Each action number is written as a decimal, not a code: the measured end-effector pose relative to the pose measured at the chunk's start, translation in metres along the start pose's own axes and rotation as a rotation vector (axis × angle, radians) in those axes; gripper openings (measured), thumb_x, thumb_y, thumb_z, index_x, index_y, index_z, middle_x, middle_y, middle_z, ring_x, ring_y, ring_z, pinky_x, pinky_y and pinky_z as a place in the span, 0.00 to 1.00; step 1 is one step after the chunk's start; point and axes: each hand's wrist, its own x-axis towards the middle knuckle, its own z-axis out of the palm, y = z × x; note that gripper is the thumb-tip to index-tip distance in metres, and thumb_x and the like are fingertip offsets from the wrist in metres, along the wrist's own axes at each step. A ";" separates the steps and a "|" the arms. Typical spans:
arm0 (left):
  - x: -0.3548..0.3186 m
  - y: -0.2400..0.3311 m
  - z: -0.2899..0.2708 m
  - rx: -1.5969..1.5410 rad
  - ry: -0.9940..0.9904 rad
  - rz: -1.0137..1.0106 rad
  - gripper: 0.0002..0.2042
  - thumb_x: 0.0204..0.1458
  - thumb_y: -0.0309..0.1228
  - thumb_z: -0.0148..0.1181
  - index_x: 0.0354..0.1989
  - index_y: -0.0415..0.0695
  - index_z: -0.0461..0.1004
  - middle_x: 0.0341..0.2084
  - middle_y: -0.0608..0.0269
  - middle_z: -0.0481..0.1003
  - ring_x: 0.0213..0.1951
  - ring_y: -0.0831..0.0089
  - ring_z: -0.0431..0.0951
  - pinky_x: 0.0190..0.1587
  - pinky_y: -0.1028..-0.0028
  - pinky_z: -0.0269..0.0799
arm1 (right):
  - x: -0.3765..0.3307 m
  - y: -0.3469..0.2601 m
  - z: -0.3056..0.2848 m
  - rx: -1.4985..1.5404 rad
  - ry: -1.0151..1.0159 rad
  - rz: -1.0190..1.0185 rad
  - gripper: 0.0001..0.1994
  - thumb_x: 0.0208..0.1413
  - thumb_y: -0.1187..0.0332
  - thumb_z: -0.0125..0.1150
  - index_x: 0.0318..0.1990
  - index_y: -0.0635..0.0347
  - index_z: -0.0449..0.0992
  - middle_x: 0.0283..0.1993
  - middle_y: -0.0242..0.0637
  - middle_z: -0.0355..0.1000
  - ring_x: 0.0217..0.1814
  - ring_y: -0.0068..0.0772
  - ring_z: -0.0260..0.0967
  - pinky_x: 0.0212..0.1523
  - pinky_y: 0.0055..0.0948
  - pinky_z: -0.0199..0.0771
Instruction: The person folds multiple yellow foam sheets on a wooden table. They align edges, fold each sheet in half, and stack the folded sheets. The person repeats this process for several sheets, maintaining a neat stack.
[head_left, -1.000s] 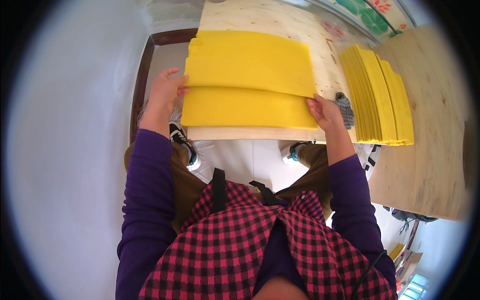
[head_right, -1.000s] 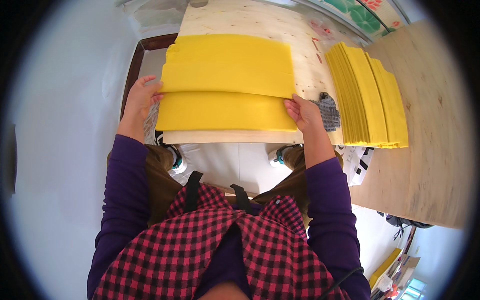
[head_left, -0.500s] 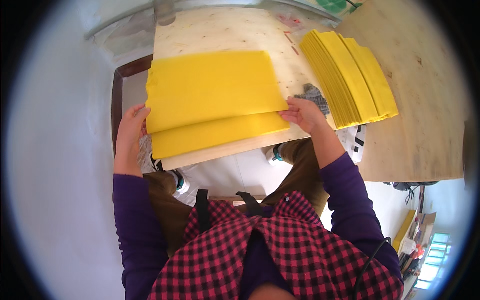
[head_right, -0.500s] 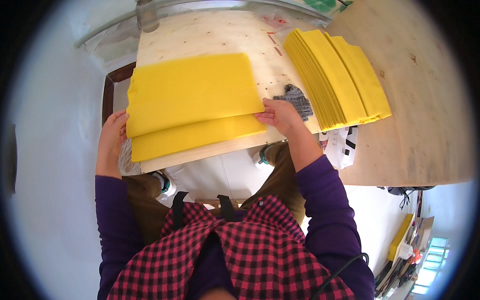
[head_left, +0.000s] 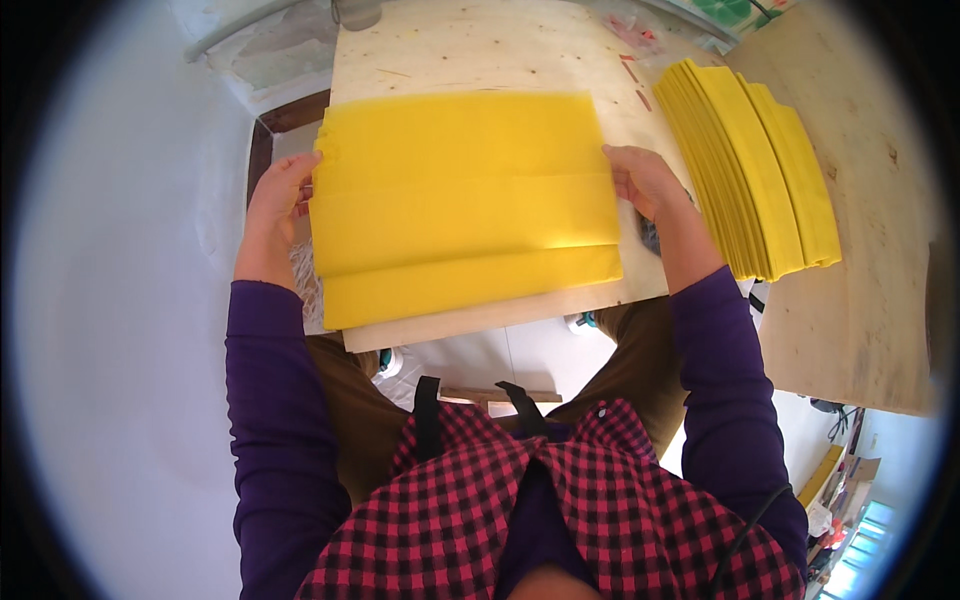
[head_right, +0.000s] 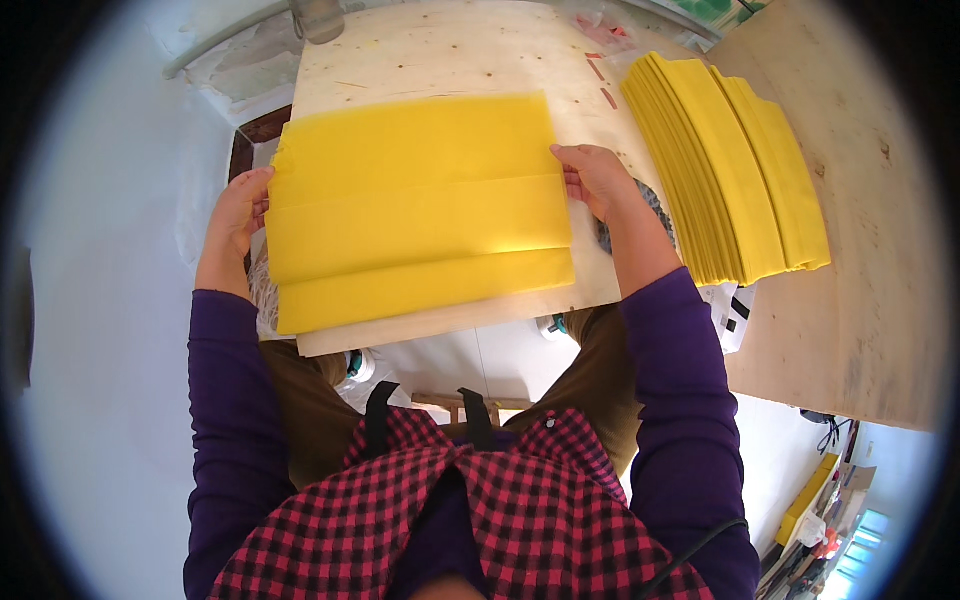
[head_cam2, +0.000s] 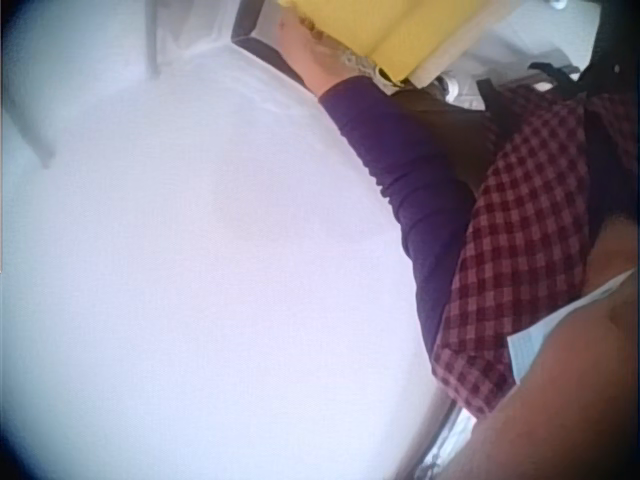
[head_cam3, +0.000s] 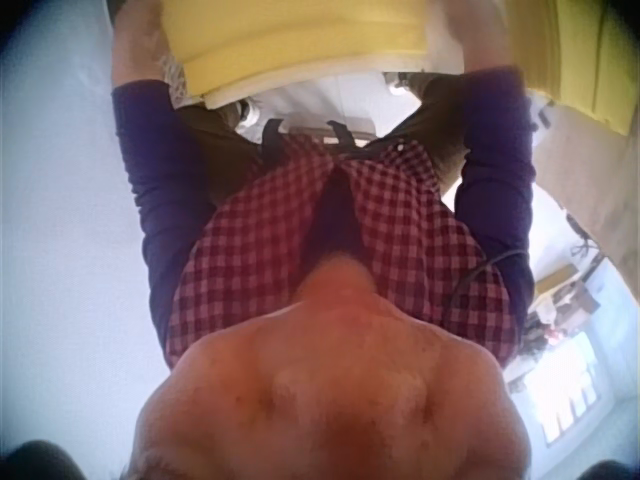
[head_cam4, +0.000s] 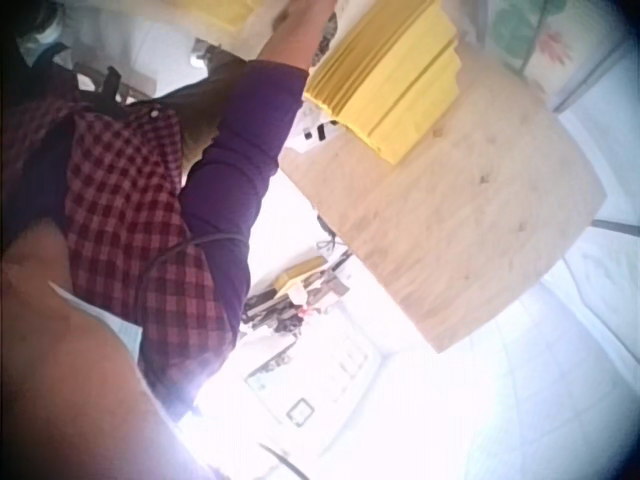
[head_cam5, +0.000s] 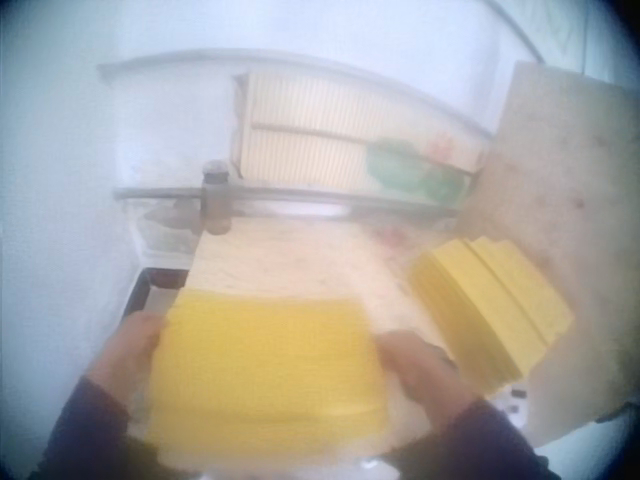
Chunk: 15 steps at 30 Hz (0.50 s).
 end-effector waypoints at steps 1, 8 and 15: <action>0.006 0.002 0.001 0.003 -0.001 0.005 0.11 0.53 0.38 0.60 0.42 0.47 0.73 0.30 0.72 0.75 0.29 0.80 0.71 0.33 0.78 0.65 | 0.007 -0.002 0.000 -0.015 0.019 -0.015 0.13 0.59 0.64 0.57 0.43 0.67 0.72 0.39 0.37 0.74 0.38 0.26 0.72 0.41 0.25 0.75; 0.039 0.015 0.007 0.020 -0.097 0.060 0.14 0.52 0.33 0.61 0.46 0.43 0.75 0.34 0.68 0.78 0.33 0.79 0.76 0.35 0.78 0.68 | 0.049 -0.019 -0.002 -0.209 -0.022 -0.025 0.11 0.56 0.66 0.60 0.40 0.64 0.76 0.36 0.33 0.75 0.35 0.23 0.72 0.36 0.23 0.73; 0.044 0.014 0.011 0.028 -0.184 0.120 0.13 0.49 0.26 0.62 0.44 0.37 0.76 0.35 0.63 0.79 0.35 0.76 0.77 0.40 0.77 0.69 | 0.060 -0.028 0.004 -0.274 -0.082 -0.058 0.13 0.56 0.67 0.60 0.45 0.64 0.75 0.40 0.34 0.76 0.38 0.23 0.73 0.40 0.23 0.73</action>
